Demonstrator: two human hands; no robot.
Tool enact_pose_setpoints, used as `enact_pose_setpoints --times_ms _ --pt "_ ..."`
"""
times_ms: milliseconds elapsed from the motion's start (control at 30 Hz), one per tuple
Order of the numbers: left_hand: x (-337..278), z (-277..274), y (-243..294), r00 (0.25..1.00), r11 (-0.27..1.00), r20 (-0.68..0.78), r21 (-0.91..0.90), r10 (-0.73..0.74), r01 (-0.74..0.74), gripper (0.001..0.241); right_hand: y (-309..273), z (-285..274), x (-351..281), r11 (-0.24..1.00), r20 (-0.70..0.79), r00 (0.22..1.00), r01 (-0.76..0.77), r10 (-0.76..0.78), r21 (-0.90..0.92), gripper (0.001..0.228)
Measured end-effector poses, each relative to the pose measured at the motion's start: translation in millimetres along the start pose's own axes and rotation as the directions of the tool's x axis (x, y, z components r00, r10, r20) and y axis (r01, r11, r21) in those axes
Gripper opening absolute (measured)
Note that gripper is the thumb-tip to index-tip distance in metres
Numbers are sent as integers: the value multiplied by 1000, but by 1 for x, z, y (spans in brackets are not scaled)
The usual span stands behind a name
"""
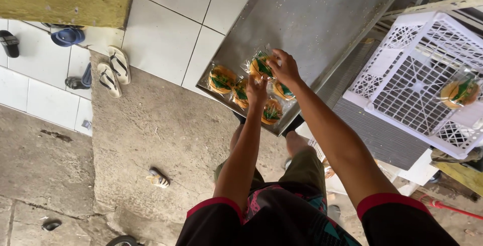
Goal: The person transfers individually wrapped buns from a white plastic crate onto a metal tray, arranging them in neat rows. The person then moves the empty crate aside and continues to arrange additional wrapped buns from a second crate onto the same tray.
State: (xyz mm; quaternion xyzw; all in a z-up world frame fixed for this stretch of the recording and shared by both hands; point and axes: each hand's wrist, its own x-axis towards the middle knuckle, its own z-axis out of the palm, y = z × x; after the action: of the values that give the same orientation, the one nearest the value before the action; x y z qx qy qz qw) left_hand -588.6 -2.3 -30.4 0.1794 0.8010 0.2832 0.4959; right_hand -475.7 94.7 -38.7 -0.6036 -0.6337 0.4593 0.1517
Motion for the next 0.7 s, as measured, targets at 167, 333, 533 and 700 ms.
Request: enact_pose_setpoints --times_ms 167,333,533,700 --pt "21 8 -24 996 995 29 41 -90 89 60 9 8 8 999 48 999 -19 20 -27 52" --pt "29 18 -39 994 985 24 139 -107 103 44 6 6 7 999 66 997 -50 51 -19 52" --pt "-16 7 6 998 994 55 106 -43 37 78 -5 -12 -17 999 12 999 -53 53 8 50" --pt "-44 1 26 995 993 99 121 0 -12 88 -11 -41 -67 1000 -153 988 -29 28 -5 38"
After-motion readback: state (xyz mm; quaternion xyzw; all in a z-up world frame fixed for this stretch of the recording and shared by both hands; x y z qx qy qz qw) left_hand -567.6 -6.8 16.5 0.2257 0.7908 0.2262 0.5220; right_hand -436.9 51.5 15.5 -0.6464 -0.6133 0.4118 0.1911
